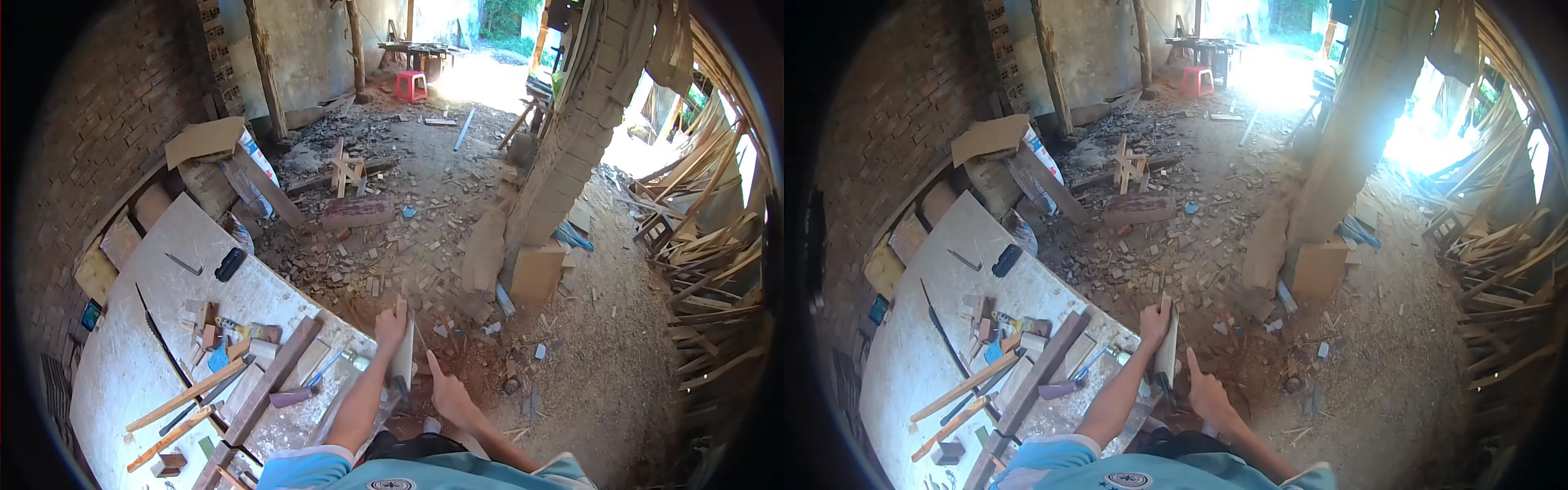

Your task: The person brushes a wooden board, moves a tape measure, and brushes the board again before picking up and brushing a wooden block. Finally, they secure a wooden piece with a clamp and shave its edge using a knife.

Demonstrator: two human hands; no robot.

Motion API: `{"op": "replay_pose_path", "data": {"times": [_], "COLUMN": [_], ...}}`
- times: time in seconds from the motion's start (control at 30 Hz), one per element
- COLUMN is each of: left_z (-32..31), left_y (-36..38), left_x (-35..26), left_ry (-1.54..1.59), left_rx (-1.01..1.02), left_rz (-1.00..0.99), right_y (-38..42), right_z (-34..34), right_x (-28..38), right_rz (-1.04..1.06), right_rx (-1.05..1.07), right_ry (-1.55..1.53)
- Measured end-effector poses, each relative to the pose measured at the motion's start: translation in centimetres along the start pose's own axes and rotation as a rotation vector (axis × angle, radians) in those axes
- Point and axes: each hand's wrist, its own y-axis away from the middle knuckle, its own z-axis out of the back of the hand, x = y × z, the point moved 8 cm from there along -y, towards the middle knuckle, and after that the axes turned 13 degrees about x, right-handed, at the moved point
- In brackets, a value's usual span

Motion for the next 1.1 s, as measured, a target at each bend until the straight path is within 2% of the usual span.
{"op": "replay_pose_path", "data": {"times": [0.1,0.2,0.3,0.33,0.43,0.5,0.53,0.57,0.63,0.73,0.83,0.87,0.93,1.0,1.1], "left_z": [0.2,-0.2,0.9,0.9,-0.2,0.0,0.3,0.3,0.4,0.5,0.1,0.4,-0.3,-0.2,0.1], "left_y": [1.1,1.2,0.8,0.7,1.2,1.2,1.0,1.2,0.7,0.8,1.2,1.2,0.4,-0.1,0.5], "left_x": [-0.9,-0.1,-1.1,-1.1,-0.7,-1.3,-1.0,-0.6,-0.5,-0.6,-1.0,-0.9,0.4,0.2,-0.1], "left_ry": [0.023,-0.022,0.039,0.050,0.072,0.119,-0.033,-0.052,-0.054,-0.017,0.018,0.022,-0.027,-0.022,-0.005], "left_rx": [0.127,0.082,0.055,0.049,0.079,0.098,0.027,0.021,-0.001,0.022,0.077,0.097,0.055,0.022,0.013], "left_rz": [0.080,0.037,0.032,0.030,-0.015,-0.075,-0.003,0.006,0.018,0.004,0.012,0.020,0.018,0.021,0.015], "right_y": [-7.2,-5.1,0.6,0.1,-9.0,-9.8,-10.4,-6.0,-2.6,-6.9,-13.8,-12.6,-4.5,-0.2,-5.5], "right_z": [-0.2,0.1,0.4,1.3,-1.2,-2.1,-2.5,0.8,1.5,0.4,-0.6,-1.3,0.5,0.4,1.4], "right_x": [-1.2,0.3,0.7,1.4,-1.6,-3.8,-3.7,0.2,0.1,0.3,-2.0,-2.6,0.5,0.8,1.9], "right_rz": [-0.025,-0.068,-0.159,0.099,-0.012,-0.071,-0.084,-0.072,-0.151,-0.129,-0.134,-0.065,0.039,0.125,-0.063], "right_rx": [0.093,0.033,0.201,-0.066,0.070,0.049,0.039,0.075,0.219,0.178,0.036,0.070,-0.022,-0.088,0.108], "right_ry": [-0.079,-0.068,0.035,0.085,-0.078,-0.006,0.020,0.025,0.094,0.090,0.095,0.050,0.018,0.130,-0.027]}}
